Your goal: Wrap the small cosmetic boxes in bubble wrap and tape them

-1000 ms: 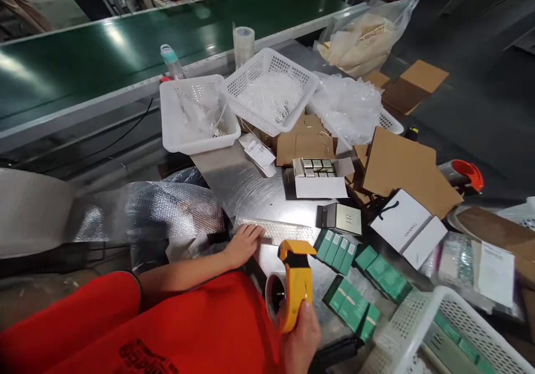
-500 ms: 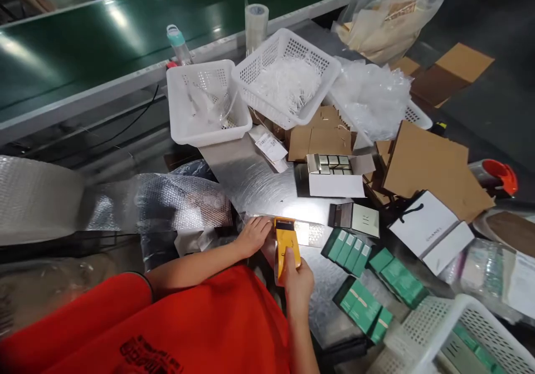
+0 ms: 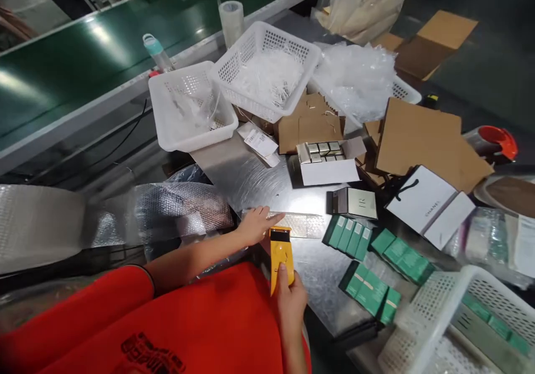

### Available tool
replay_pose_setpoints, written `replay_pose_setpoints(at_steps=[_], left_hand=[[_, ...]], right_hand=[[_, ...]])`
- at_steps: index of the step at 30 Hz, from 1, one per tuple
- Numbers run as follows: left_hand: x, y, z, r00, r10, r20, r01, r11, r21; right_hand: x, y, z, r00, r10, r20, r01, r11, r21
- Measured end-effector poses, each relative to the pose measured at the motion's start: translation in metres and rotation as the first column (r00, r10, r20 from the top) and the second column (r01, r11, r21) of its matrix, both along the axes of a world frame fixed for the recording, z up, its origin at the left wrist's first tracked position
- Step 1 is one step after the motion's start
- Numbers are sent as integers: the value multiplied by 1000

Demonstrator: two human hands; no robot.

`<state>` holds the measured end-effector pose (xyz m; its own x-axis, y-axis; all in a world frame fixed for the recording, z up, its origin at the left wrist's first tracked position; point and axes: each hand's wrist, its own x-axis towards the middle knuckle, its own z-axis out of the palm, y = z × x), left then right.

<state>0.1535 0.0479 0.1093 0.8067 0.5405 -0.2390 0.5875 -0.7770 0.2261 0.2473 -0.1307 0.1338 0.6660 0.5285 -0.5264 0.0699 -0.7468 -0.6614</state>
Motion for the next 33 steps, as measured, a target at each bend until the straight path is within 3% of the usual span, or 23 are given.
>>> replay_pose_setpoints(at_steps=[5,9,14,17,23,26,33], left_hand=[[7,5,3,999,16,-48,-19,998,-56],[3,2,1,996,70,-54,-71,997,-22],[-2,12,1,996,-87,-20,86,995,-43],[2,16,-2,994,-87,-61,82,994,-74],[-4,-2,-15,999,-38,-17,39,998,41],[-10,-4,-19,1000,-19,-1,19,999,32],[-8,7,-11,997,-37,-61,36,999,-15]], right_hand=[[-2,-1,-3,999,-25,-34,27,998,58],[-3,-2,-3,997,-46,-64,49,998,49],[-4,0,-2,995,-47,-90,55,995,84],[-5,1,-2,992,-60,-114,73,990,117],[-6,-3,-4,992,-48,-118,64,988,141],[-6,-4,-4,990,-48,-130,66,988,137],[-6,4,-2,986,-70,-151,90,988,128]])
